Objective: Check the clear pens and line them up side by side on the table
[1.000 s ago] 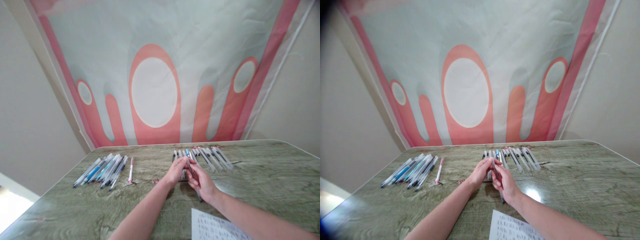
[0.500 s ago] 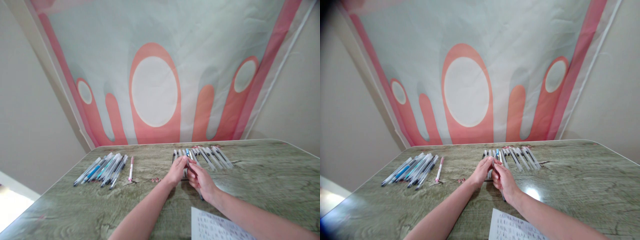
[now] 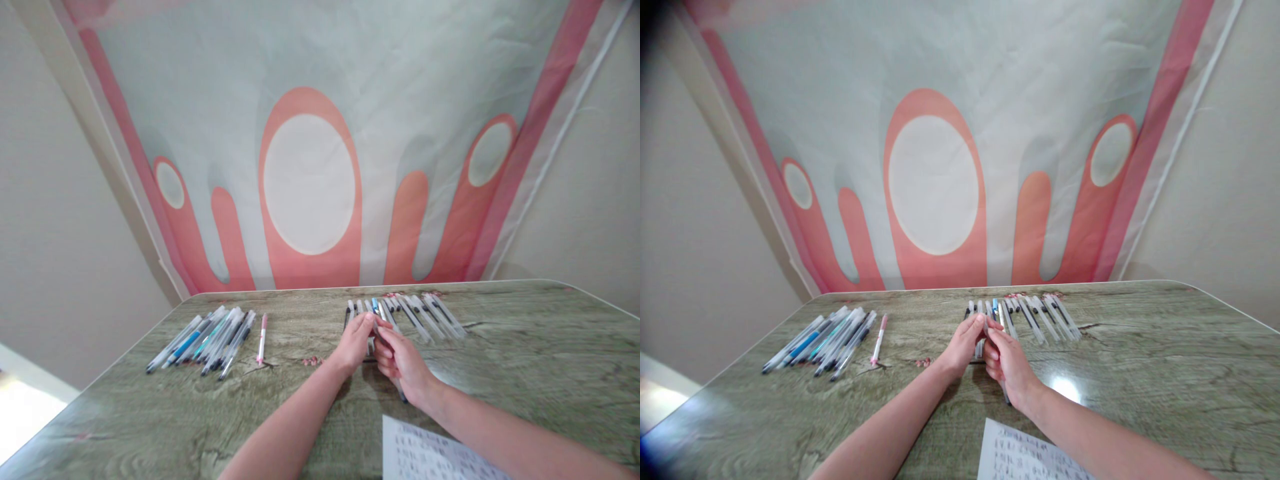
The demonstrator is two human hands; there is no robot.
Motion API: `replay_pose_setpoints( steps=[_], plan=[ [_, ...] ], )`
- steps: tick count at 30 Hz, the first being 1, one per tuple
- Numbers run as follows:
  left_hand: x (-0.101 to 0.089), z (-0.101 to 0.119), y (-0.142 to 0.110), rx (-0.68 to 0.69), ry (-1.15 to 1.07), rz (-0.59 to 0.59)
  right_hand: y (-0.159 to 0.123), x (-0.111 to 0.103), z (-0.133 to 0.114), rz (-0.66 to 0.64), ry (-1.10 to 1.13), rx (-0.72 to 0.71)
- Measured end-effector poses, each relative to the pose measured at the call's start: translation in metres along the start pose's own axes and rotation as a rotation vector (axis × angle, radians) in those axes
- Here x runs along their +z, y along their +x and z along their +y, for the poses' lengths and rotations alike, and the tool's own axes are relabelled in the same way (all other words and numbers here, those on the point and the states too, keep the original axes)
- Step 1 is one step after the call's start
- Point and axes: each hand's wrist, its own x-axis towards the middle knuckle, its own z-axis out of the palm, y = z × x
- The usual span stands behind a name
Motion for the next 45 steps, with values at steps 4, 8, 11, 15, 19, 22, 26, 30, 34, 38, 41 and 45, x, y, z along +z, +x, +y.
replay_pose_setpoints(
  steps=[4, 8, 11, 15, 19, 22, 26, 30, 34, 38, 41, 45],
  plan=[
    [0.001, 0.001, -0.001, 0.013, 0.02, 0.015, 0.001, -0.001, 0.001, -0.037, 0.016, -0.005],
    [0.001, 0.003, -0.001, 0.014, 0.029, 0.013, 0.003, -0.003, 0.003, -0.068, 0.037, 0.004],
    [0.002, 0.004, -0.001, 0.016, 0.018, 0.007, 0.003, -0.004, 0.003, -0.079, 0.047, 0.017],
    [0.002, 0.003, 0.0, 0.011, -0.007, 0.008, 0.002, -0.003, 0.002, -0.074, 0.026, 0.006],
    [0.001, -0.001, 0.001, -0.002, -0.013, 0.011, 0.0, 0.001, 0.0, -0.034, -0.017, 0.002],
    [0.002, -0.005, 0.001, -0.017, 0.008, 0.045, -0.002, 0.004, -0.001, -0.001, -0.041, -0.009],
    [0.006, -0.008, 0.001, -0.002, 0.036, 0.116, -0.003, 0.006, 0.001, 0.032, -0.043, -0.024],
    [0.008, -0.009, 0.001, 0.003, 0.041, 0.137, -0.005, 0.006, 0.001, 0.055, -0.041, -0.027],
    [0.008, -0.009, 0.001, 0.008, 0.058, 0.134, -0.005, 0.007, 0.001, 0.06, -0.047, -0.012],
    [0.007, -0.009, 0.001, 0.032, 0.076, 0.143, -0.005, 0.008, -0.001, 0.056, -0.064, -0.018],
    [0.007, -0.009, 0.0, 0.036, 0.108, 0.164, -0.005, 0.008, -0.001, 0.053, -0.072, -0.022],
    [0.007, -0.007, 0.0, 0.038, 0.147, 0.183, -0.002, 0.007, 0.001, 0.041, -0.071, -0.023]
  ],
)
